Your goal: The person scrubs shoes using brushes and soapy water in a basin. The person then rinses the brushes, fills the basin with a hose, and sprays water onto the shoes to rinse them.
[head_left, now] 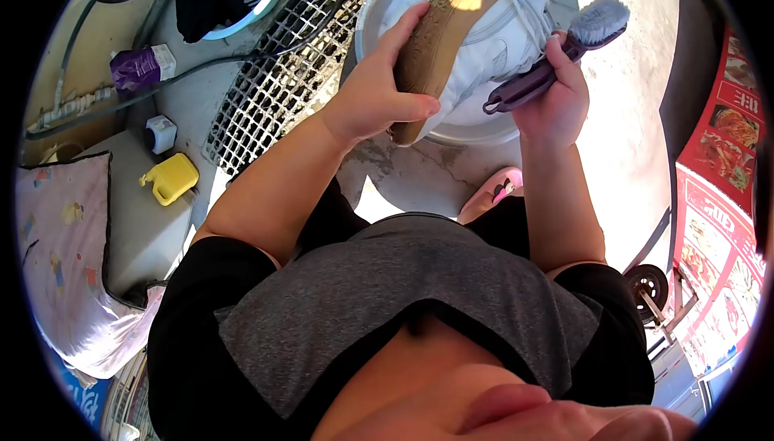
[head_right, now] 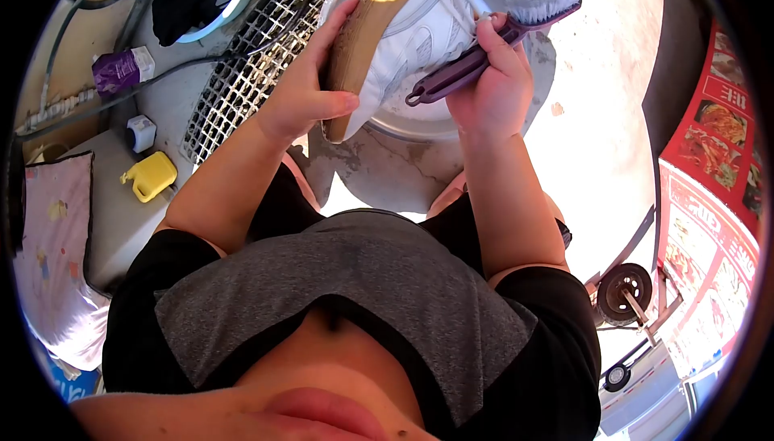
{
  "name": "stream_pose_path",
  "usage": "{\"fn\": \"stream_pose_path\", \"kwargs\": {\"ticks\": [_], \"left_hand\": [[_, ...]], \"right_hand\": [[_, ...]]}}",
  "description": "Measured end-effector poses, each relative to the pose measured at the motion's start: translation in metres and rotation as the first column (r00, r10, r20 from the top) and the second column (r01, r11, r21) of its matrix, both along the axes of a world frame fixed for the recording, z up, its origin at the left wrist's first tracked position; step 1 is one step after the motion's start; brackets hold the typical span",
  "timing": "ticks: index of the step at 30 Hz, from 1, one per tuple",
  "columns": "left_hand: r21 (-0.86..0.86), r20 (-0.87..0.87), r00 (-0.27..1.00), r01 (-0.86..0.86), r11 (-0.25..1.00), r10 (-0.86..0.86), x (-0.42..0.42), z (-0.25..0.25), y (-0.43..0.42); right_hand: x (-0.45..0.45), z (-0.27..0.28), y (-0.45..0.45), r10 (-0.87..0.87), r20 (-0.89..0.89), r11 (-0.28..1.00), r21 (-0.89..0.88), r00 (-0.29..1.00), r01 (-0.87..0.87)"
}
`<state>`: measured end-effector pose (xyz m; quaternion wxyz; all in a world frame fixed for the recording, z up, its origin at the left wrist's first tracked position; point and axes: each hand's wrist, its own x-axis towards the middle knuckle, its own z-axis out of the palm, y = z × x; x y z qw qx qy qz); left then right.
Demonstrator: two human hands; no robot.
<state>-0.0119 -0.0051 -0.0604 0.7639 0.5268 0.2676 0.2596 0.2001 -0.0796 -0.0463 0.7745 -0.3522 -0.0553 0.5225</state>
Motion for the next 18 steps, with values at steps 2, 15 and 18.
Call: {"fn": "stream_pose_path", "kwargs": {"ticks": [2, 15, 18], "left_hand": [[0.084, -0.043, 0.999, -0.008, 0.996, 0.012, -0.001, -0.006, 0.003], [0.391, -0.462, 0.885, 0.151, 0.908, 0.051, 0.009, -0.003, -0.017], [0.237, -0.511, 0.858, 0.202, 0.950, -0.055, 0.009, -0.004, -0.017]], "right_hand": [[-0.004, 0.005, 0.003, 0.030, 0.090, 0.998, -0.061, 0.996, -0.025], [-0.003, -0.040, 0.016, 0.070, -0.067, 0.945, -0.314, 0.995, -0.087], [0.008, -0.055, 0.022, 0.088, -0.061, 0.934, -0.343, 0.994, -0.104]]}}
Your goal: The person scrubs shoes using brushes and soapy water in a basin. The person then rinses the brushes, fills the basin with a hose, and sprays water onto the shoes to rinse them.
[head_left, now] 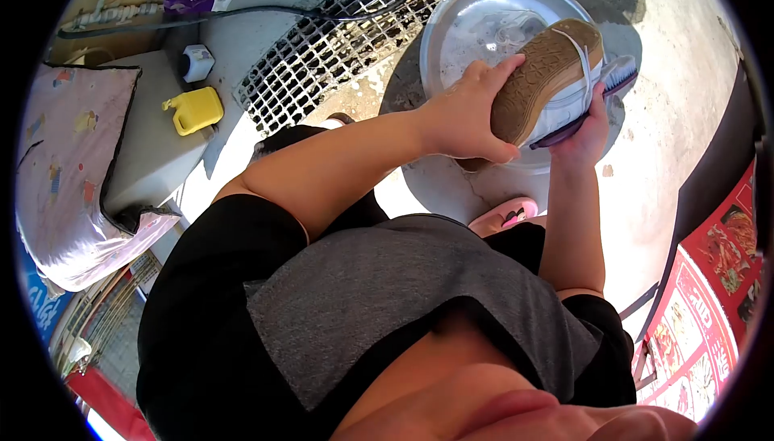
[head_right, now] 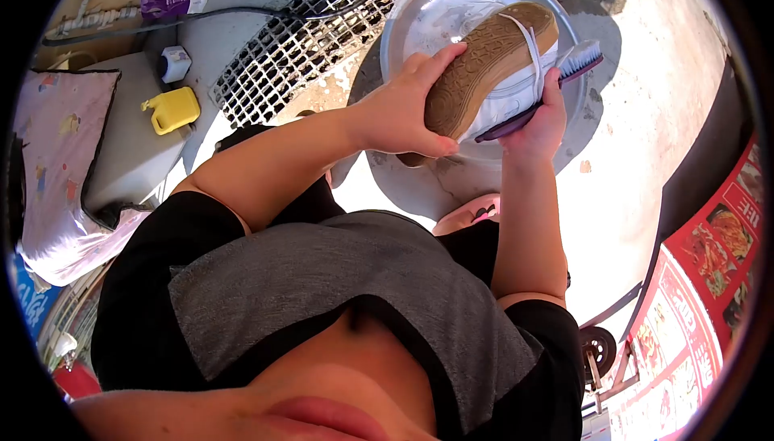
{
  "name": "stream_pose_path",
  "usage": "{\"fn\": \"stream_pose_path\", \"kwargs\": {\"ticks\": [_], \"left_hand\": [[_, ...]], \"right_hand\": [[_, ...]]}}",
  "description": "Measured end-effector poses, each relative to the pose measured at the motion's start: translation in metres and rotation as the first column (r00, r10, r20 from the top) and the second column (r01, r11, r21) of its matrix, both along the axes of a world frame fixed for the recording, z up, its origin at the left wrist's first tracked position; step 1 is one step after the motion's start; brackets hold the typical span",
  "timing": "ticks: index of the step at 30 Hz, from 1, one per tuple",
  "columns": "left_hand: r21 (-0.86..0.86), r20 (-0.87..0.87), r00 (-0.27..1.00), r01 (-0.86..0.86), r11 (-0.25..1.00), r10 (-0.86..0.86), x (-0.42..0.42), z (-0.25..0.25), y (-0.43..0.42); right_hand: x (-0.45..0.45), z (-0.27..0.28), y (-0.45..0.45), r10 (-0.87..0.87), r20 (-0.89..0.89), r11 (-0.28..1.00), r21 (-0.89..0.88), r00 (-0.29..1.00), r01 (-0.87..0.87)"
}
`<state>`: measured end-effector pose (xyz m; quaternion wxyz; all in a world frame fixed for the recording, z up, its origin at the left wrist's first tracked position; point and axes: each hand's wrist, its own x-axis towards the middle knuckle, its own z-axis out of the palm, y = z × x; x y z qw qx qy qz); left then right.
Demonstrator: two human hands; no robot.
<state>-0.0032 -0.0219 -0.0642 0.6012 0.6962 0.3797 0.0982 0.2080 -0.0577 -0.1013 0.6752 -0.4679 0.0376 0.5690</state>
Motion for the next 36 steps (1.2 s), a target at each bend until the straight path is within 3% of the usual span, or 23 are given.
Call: {"fn": "stream_pose_path", "kwargs": {"ticks": [3, 6, 8, 11, 12, 14, 17, 18, 20, 22, 23, 24, 26, 28, 30, 32, 33, 34, 35, 36], "left_hand": [[-0.144, -0.002, 0.999, -0.046, 0.988, 0.046, -0.009, -0.002, -0.004], [-0.171, -0.028, 0.995, -0.096, 0.981, 0.093, -0.031, 0.010, -0.013], [-0.005, 0.033, 0.996, -0.083, 0.997, 0.083, -0.037, -0.003, -0.024], [0.268, 0.000, 0.968, -0.241, 0.933, 0.251, -0.040, -0.009, -0.055], [0.281, -0.047, 0.946, -0.295, 0.913, 0.320, -0.041, 0.003, -0.065], [0.301, -0.097, 0.878, -0.423, 0.855, 0.469, -0.044, 0.014, -0.078], [0.547, -0.078, 0.784, -0.483, 0.684, 0.616, -0.051, 0.022, -0.102], [0.598, -0.093, 0.769, -0.465, 0.653, 0.633, -0.057, 0.025, -0.112], [0.590, -0.165, 0.695, -0.499, 0.634, 0.700, -0.061, 0.049, -0.136], [0.633, -0.180, 0.619, -0.522, 0.571, 0.765, -0.067, 0.064, -0.161], [0.609, -0.225, 0.563, -0.556, 0.565, 0.795, -0.064, 0.082, -0.175], [0.648, -0.209, 0.515, -0.563, 0.512, 0.831, -0.063, 0.089, -0.187], [0.622, -0.168, 0.426, -0.654, 0.430, 0.889, -0.055, 0.097, -0.209], [0.493, -0.255, 0.366, -0.747, 0.446, 0.895, -0.046, 0.100, -0.217], [0.374, -0.274, 0.378, -0.805, 0.461, 0.884, -0.042, 0.103, -0.212], [0.262, -0.259, 0.377, -0.859, 0.440, 0.890, -0.047, 0.081, -0.197], [0.185, -0.216, 0.398, -0.880, 0.437, 0.892, -0.056, 0.056, -0.188], [0.124, -0.173, 0.386, -0.904, 0.409, 0.906, -0.061, 0.041, -0.180], [0.020, -0.098, 0.396, -0.916, 0.400, 0.913, -0.069, 0.022, -0.175], [-0.068, -0.031, 0.375, -0.926, 0.372, 0.927, -0.080, -0.007, -0.174]], "right_hand": [[-0.018, 0.024, 0.021, -0.004, 0.056, 0.969, -0.246, 0.998, 0.018], [-0.006, -0.006, 0.027, 0.119, -0.079, 0.928, -0.347, 0.990, -0.139], [0.000, -0.025, 0.037, 0.126, -0.154, 0.898, -0.403, 0.980, -0.179], [0.002, -0.074, 0.050, 0.196, -0.168, 0.863, -0.437, 0.966, -0.252], [0.001, -0.087, 0.054, 0.254, -0.179, 0.862, -0.405, 0.951, -0.306], [-0.035, -0.061, 0.055, 0.308, -0.217, 0.853, -0.367, 0.926, -0.370], [-0.074, -0.050, 0.051, 0.513, -0.331, 0.760, -0.253, 0.792, -0.598], [-0.090, -0.041, 0.033, 0.560, -0.289, 0.791, -0.093, 0.777, -0.605], [-0.103, -0.072, 0.025, 0.683, -0.386, 0.702, 0.111, 0.621, -0.703], [-0.130, -0.050, 0.005, 0.621, -0.433, 0.713, -0.034, 0.653, -0.701], [-0.132, -0.102, 0.005, 0.677, -0.418, 0.684, 0.056, 0.606, -0.727], [-0.141, -0.072, -0.010, 0.681, -0.398, 0.674, 0.014, 0.614, -0.738], [-0.140, -0.052, -0.031, 0.715, -0.368, 0.639, 0.001, 0.594, -0.769], [-0.118, -0.069, -0.036, 0.782, -0.386, 0.560, 0.091, 0.489, -0.824], [-0.089, -0.088, -0.039, 0.783, -0.409, 0.565, 0.155, 0.468, -0.810], [-0.060, -0.084, -0.027, 0.875, -0.230, 0.429, -0.035, 0.425, -0.902], [-0.035, -0.120, -0.006, 0.837, -0.273, 0.447, -0.161, 0.475, -0.880], [-0.015, -0.096, -0.005, 0.842, -0.323, 0.410, -0.138, 0.433, -0.901], [0.017, -0.134, 0.015, 0.880, -0.347, 0.305, -0.114, 0.325, -0.946], [0.025, -0.118, 0.013, 0.879, -0.230, 0.387, -0.169, 0.418, -0.907]]}}
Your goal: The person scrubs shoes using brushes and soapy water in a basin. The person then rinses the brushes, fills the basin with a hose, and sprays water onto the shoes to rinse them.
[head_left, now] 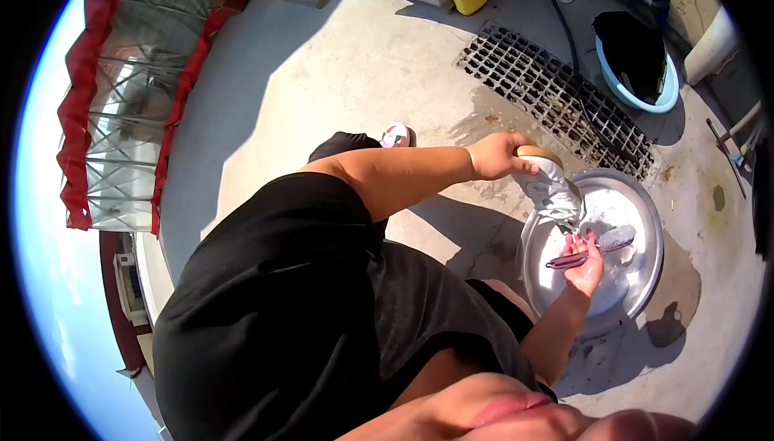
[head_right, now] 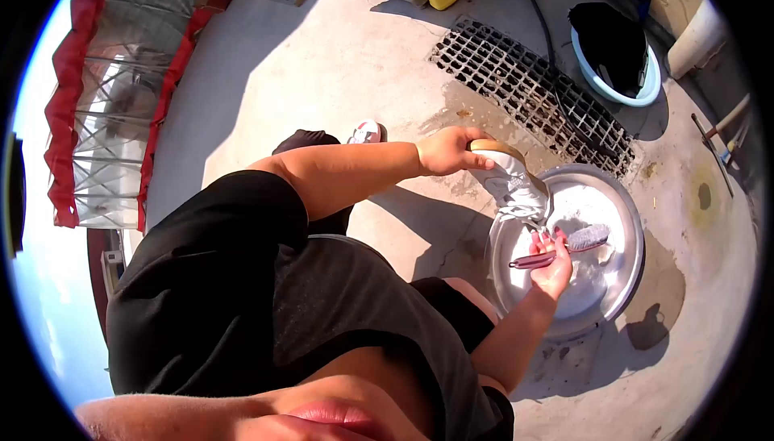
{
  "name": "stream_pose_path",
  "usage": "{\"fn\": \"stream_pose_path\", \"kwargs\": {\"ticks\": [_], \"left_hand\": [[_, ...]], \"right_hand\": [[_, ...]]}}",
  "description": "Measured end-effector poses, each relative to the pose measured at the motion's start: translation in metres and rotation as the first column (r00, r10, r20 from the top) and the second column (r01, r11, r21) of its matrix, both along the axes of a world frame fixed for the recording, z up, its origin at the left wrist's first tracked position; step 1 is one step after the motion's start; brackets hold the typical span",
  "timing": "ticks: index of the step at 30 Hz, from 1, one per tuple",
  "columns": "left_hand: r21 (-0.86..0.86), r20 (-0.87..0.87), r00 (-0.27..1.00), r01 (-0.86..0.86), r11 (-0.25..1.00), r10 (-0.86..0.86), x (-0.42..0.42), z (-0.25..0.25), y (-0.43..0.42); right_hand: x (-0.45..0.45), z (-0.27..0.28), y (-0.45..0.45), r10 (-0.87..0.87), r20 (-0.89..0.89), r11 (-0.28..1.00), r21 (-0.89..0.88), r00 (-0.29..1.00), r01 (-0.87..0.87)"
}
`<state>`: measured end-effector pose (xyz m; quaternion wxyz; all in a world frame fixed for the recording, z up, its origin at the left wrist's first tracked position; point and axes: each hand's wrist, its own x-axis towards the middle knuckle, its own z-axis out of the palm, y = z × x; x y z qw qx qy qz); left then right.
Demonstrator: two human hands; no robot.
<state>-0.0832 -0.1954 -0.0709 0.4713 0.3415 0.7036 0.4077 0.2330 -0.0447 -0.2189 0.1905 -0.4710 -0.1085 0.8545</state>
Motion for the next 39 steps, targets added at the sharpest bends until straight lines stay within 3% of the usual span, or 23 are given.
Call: {"fn": "stream_pose_path", "kwargs": {"ticks": [2, 3, 5, 6, 8, 10, 12, 14, 16, 18, 20, 22, 24, 26, 28, 30, 31, 32, 34, 35, 38, 39], "left_hand": [[-0.103, 0.284, 0.954, -0.072, 0.992, 0.099, -0.023, -0.016, -0.009], [-0.083, 0.368, 0.926, -0.063, 0.995, 0.089, -0.037, -0.020, -0.015], [-0.163, 0.404, 0.906, -0.066, 0.984, 0.128, -0.079, -0.042, -0.034], [-0.165, 0.449, 0.877, -0.106, 0.981, 0.170, -0.098, -0.049, -0.043], [-0.181, 0.417, 0.884, -0.146, 0.973, 0.210, -0.145, -0.076, -0.069], [-0.244, 0.382, 0.881, -0.196, 0.950, 0.280, -0.184, -0.098, -0.093], [-0.361, 0.321, 0.868, -0.257, 0.896, 0.378, -0.198, -0.107, -0.103], [-0.409, 0.283, 0.877, -0.255, 0.876, 0.388, -0.220, -0.139, -0.114], [-0.540, 0.173, 0.922, -0.205, 0.816, 0.346, -0.210, -0.147, -0.098], [-0.580, 0.124, 0.949, -0.168, 0.797, 0.290, -0.182, -0.154, -0.075], [-0.633, 0.182, 0.979, 0.044, 0.773, 0.093, -0.180, -0.193, -0.064], [-0.647, 0.135, 0.988, 0.141, 0.749, -0.069, -0.159, -0.211, -0.048], [-0.656, 0.041, 0.971, 0.204, 0.726, -0.236, -0.150, -0.241, -0.039], [-0.558, -0.138, 0.985, 0.013, 0.830, -0.109, -0.147, -0.286, -0.042], [-0.570, -0.504, 0.827, -0.102, 0.815, -0.249, -0.116, -0.280, -0.042], [-0.712, -0.369, 0.800, 0.083, 0.697, -0.473, -0.094, -0.292, -0.053], [-0.702, -0.367, 0.803, 0.092, 0.706, -0.470, -0.078, -0.276, -0.055], [-0.688, -0.329, 0.810, 0.147, 0.710, -0.486, -0.069, -0.268, -0.060], [-0.583, -0.302, 0.851, 0.191, 0.789, -0.429, -0.054, -0.270, -0.077], [-0.580, -0.348, 0.837, 0.162, 0.798, -0.423, -0.045, -0.270, -0.085], [-0.566, -0.410, 0.834, 0.085, 0.820, -0.369, -0.020, -0.253, -0.098], [-0.580, -0.402, 0.838, 0.079, 0.811, -0.369, -0.016, -0.243, -0.096]], "right_hand": [[0.029, -0.012, 0.001, -0.074, 0.203, 0.990, 0.129, 0.976, 0.048], [0.043, -0.026, 0.001, -0.181, 0.298, 0.981, 0.119, 0.937, 0.152], [0.082, -0.053, -0.002, -0.253, 0.414, 0.966, 0.164, 0.874, 0.202], [0.095, -0.065, -0.003, -0.228, 0.547, 0.973, 0.156, 0.806, 0.169], [0.128, -0.114, -0.007, -0.163, 0.591, 0.983, 0.170, 0.790, 0.076], [0.122, -0.126, -0.005, -0.132, 0.688, 0.971, 0.235, 0.714, -0.046], [0.114, -0.159, 0.009, -0.164, 0.896, 0.848, 0.342, 0.412, -0.404], [0.089, -0.147, 0.031, -0.233, 0.933, 0.625, 0.360, 0.275, -0.693], [0.086, -0.171, 0.062, -0.467, 0.849, 0.261, 0.402, 0.249, -0.878], [0.074, -0.173, 0.089, -0.354, 0.926, 0.176, 0.205, 0.132, -0.963], [0.060, -0.178, 0.106, -0.283, 0.958, 0.185, 0.103, 0.047, -0.977], [0.063, -0.211, 0.125, 0.168, 0.920, 0.592, 0.193, 0.354, -0.783], [0.051, -0.216, 0.120, 0.141, 0.986, 0.365, 0.033, 0.090, -0.930], [0.048, -0.213, 0.115, 0.038, 0.983, 0.124, -0.181, -0.177, -0.976], [0.043, -0.208, 0.105, 0.155, 0.988, 0.223, -0.029, 0.006, -0.974], [0.068, -0.238, 0.112, 0.171, 0.946, 0.349, 0.203, 0.276, -0.915], [0.068, -0.240, 0.112, 0.166, 0.897, 0.414, 0.314, 0.410, -0.854], [0.066, -0.245, 0.109, 0.004, 0.905, 0.455, 0.378, 0.426, -0.806], [0.051, -0.242, 0.100, -0.023, 0.838, 0.676, 0.415, 0.545, -0.609], [0.043, -0.241, 0.096, -0.046, 0.897, 0.673, 0.353, 0.439, -0.650], [0.049, -0.244, 0.094, -0.052, 0.954, 0.482, 0.282, 0.294, -0.829], [0.049, -0.237, 0.094, 0.005, 0.935, 0.538, 0.297, 0.356, -0.789]]}}
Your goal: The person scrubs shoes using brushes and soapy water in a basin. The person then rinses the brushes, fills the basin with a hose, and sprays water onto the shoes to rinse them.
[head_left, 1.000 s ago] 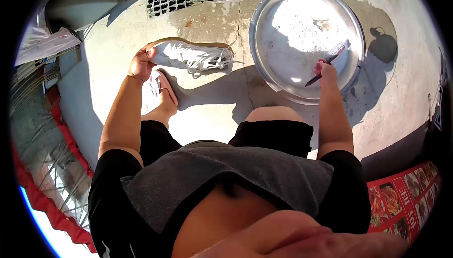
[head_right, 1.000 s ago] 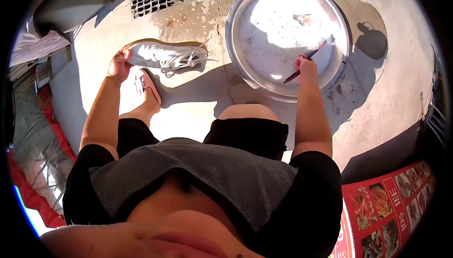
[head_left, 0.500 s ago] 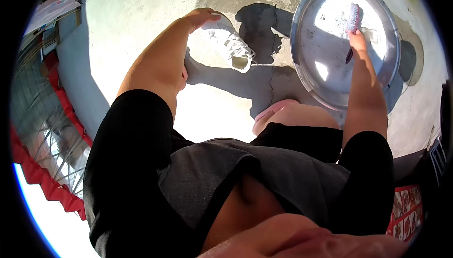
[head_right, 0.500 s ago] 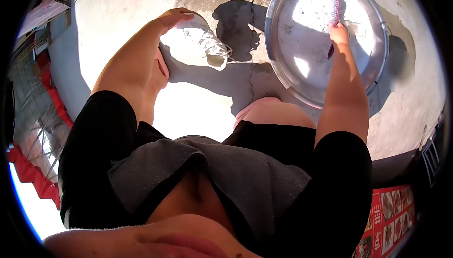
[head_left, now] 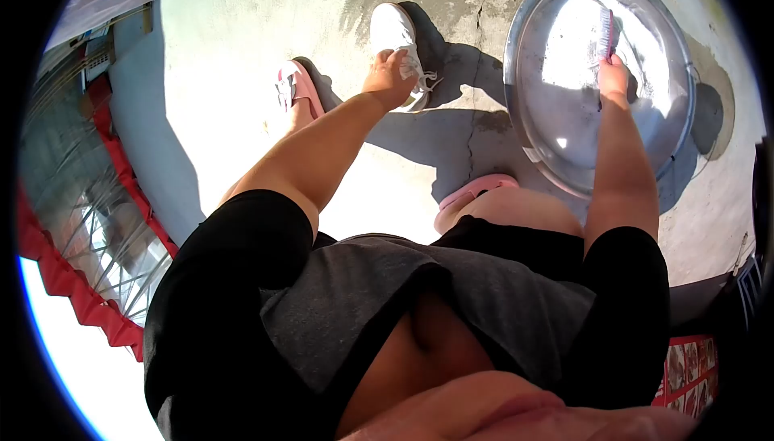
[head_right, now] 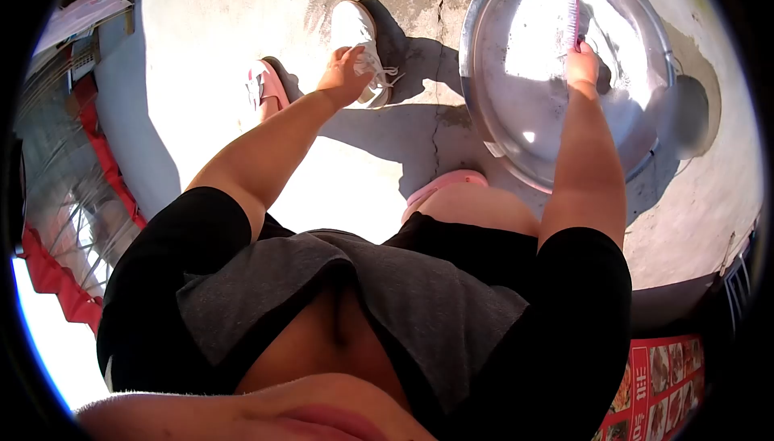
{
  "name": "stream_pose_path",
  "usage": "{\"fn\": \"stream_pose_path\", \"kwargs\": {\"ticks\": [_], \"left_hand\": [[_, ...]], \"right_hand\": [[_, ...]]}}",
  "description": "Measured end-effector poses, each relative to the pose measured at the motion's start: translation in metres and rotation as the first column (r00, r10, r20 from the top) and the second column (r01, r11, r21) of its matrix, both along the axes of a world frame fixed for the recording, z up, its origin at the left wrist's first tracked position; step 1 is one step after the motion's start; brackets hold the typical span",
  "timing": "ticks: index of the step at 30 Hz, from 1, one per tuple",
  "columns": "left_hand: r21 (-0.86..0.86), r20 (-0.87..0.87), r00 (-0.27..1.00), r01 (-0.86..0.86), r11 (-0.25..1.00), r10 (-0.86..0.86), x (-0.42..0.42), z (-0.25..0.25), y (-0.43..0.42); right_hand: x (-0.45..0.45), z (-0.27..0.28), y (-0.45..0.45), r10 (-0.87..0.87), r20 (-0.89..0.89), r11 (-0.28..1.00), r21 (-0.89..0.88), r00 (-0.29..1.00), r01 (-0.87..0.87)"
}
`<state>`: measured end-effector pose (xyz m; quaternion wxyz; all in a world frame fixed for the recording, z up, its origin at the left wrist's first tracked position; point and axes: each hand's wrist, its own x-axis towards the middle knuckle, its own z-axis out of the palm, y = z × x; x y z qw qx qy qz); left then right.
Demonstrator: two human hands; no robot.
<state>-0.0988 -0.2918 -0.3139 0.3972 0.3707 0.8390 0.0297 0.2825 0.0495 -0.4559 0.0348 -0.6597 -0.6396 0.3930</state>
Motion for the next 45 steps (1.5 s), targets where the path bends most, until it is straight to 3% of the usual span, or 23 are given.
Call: {"fn": "stream_pose_path", "kwargs": {"ticks": [3, 4, 5, 6, 7, 10, 12, 13, 16, 18, 21, 22, 23, 25, 29, 32, 33, 35, 37, 39, 41, 43, 45], "left_hand": [[0.099, -0.015, 0.999, 0.048, 0.994, -0.046, 0.008, 0.023, 0.014], [0.163, 0.011, 0.998, 0.062, 0.985, -0.065, 0.009, 0.031, 0.023], [0.229, 0.039, 0.995, 0.078, 0.970, -0.090, 0.011, 0.040, 0.035], [0.307, 0.059, 0.991, 0.092, 0.947, -0.116, 0.016, 0.053, 0.051], [0.360, 0.143, 0.984, 0.049, 0.932, -0.107, 0.021, 0.060, 0.066], [0.406, 0.374, 0.910, 0.013, 0.914, -0.179, 0.044, 0.083, 0.103], [0.429, 0.520, 0.821, -0.014, 0.903, -0.234, 0.068, 0.085, 0.122], [0.435, 0.559, 0.789, -0.019, 0.900, -0.254, 0.082, 0.084, 0.128], [0.273, 0.607, 0.772, 0.017, 0.962, -0.186, 0.124, 0.077, 0.143], [0.183, 0.622, 0.765, 0.068, 0.981, -0.169, 0.141, 0.075, 0.153], [0.287, 0.383, 0.849, 0.264, 0.921, -0.363, 0.159, 0.076, 0.164], [0.345, 0.359, 0.865, 0.226, 0.911, -0.350, 0.163, 0.072, 0.166], [0.426, 0.498, 0.794, 0.127, 0.896, -0.349, 0.167, 0.073, 0.169], [0.518, 0.725, 0.581, -0.108, 0.849, -0.369, 0.174, 0.082, 0.175], [0.608, 0.445, 0.815, 0.029, 0.793, -0.371, 0.172, 0.098, 0.177], [0.683, 0.415, 0.844, -0.043, 0.729, -0.340, 0.169, 0.098, 0.172], [0.697, 0.403, 0.853, -0.050, 0.715, -0.333, 0.167, 0.102, 0.170], [0.742, 0.126, 0.926, 0.151, 0.653, -0.357, 0.163, 0.116, 0.166], [0.699, -0.140, 0.902, 0.382, 0.605, -0.408, 0.161, 0.132, 0.165], [0.713, -0.181, 0.872, 0.435, 0.550, -0.454, 0.162, 0.140, 0.162], [0.674, -0.261, 0.820, 0.532, 0.512, -0.509, 0.165, 0.146, 0.162], [0.615, -0.234, 0.822, 0.539, 0.575, -0.520, 0.168, 0.147, 0.163], [0.559, -0.204, 0.837, 0.525, 0.642, -0.507, 0.172, 0.147, 0.165]], "right_hand": [[0.004, 0.006, -0.005, -0.112, 0.185, 0.990, 0.105, 0.976, 0.094], [0.009, 0.006, -0.008, -0.138, 0.182, 0.990, 0.048, 0.974, 0.131], [0.014, -0.004, -0.013, -0.160, 0.150, 0.987, 0.026, 0.976, 0.158], [0.017, 0.008, -0.019, -0.247, -0.113, 0.969, -0.058, 0.962, 0.241], [0.010, 0.029, -0.030, -0.326, -0.364, 0.945, -0.154, 0.873, 0.289], [0.011, 0.077, -0.049, -0.525, -0.580, 0.851, -0.361, 0.623, 0.381], [0.004, 0.110, -0.066, -0.628, -0.622, 0.775, -0.440, 0.468, 0.455], [0.003, 0.109, -0.072, -0.696, -0.652, 0.705, -0.539, 0.302, 0.461], [-0.017, 0.161, -0.091, -0.796, -0.594, 0.577, -0.687, 0.115, 0.442], [-0.020, 0.166, -0.101, -0.852, -0.523, 0.503, -0.825, -0.011, 0.257], [-0.019, 0.173, -0.109, -0.883, -0.430, 0.444, -0.895, -0.190, -0.038], [-0.017, 0.176, -0.109, -0.868, -0.441, 0.478, -0.867, -0.228, -0.140], [-0.016, 0.181, -0.110, -0.854, -0.447, 0.508, -0.828, -0.267, -0.238], [-0.022, 0.192, -0.111, -0.838, -0.464, 0.535, -0.803, -0.287, -0.263], [-0.021, 0.208, -0.109, -0.808, -0.461, 0.590, -0.641, -0.368, -0.491], [-0.025, 0.201, -0.110, -0.839, -0.498, 0.543, -0.794, -0.219, -0.273], [-0.028, 0.201, -0.112, -0.790, -0.590, 0.613, -0.756, -0.166, -0.229], [-0.031, 0.203, -0.116, -0.666, -0.745, 0.741, -0.653, -0.042, -0.155], [-0.029, 0.192, -0.117, -0.667, -0.738, 0.734, -0.626, -0.104, -0.265], [-0.028, 0.186, -0.120, -0.672, -0.721, 0.721, -0.585, -0.168, -0.372], [-0.029, 0.189, -0.122, -0.677, -0.735, 0.727, -0.660, -0.039, -0.190], [-0.030, 0.196, -0.126, -0.692, -0.716, 0.719, -0.695, 0.088, 0.002], [-0.029, 0.194, -0.126, -0.721, -0.668, 0.688, -0.656, -0.187, -0.310]]}}
